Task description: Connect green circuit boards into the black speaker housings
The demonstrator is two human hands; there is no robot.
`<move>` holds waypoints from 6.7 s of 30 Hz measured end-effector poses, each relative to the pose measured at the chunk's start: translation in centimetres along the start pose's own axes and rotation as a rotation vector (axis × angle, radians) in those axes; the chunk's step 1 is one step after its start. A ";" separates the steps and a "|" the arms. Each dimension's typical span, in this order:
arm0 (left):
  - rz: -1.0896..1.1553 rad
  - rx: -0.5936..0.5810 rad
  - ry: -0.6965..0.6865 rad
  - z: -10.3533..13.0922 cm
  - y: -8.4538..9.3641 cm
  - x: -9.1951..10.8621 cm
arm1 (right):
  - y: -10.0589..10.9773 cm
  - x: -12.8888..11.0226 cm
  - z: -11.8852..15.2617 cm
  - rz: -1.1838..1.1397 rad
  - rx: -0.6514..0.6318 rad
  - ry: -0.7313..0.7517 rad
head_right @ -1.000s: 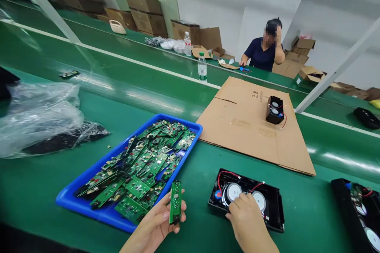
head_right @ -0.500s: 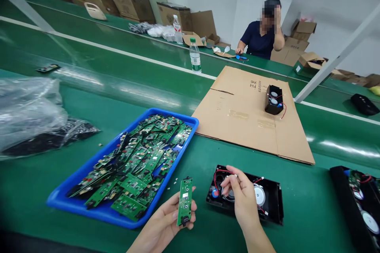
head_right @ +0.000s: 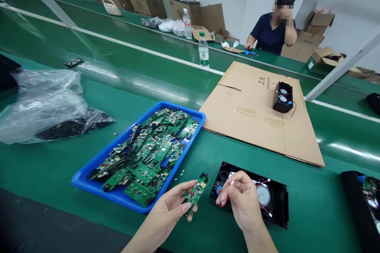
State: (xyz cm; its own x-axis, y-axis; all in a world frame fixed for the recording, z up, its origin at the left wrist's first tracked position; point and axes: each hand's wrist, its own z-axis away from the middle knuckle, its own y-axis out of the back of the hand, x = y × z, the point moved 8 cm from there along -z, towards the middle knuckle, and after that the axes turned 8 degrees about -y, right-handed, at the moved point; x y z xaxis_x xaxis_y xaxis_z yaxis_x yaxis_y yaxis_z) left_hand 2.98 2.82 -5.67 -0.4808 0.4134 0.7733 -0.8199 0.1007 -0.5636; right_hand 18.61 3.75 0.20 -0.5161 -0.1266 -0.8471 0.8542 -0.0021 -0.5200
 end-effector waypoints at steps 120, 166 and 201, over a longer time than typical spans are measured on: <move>-0.450 -0.045 0.138 1.2 -3.1 -1.2 | 9.6 -4.3 9.1 1.718 -0.021 0.078; -0.850 -0.123 -0.083 -1.4 -7.3 0.2 | 3.8 -1.9 4.2 1.194 0.135 0.302; -0.914 -0.179 -0.214 -1.4 -8.7 0.9 | 5.0 -3.5 5.0 1.512 0.345 0.341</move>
State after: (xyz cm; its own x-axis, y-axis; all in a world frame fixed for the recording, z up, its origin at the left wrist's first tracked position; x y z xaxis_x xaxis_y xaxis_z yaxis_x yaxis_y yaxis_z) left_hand 10.11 3.57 -0.44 0.2609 -0.0661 0.9631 -0.8552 0.4471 0.2623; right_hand 24.98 -0.74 1.12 0.8376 -0.0017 -0.5463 0.5195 -0.3070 0.7974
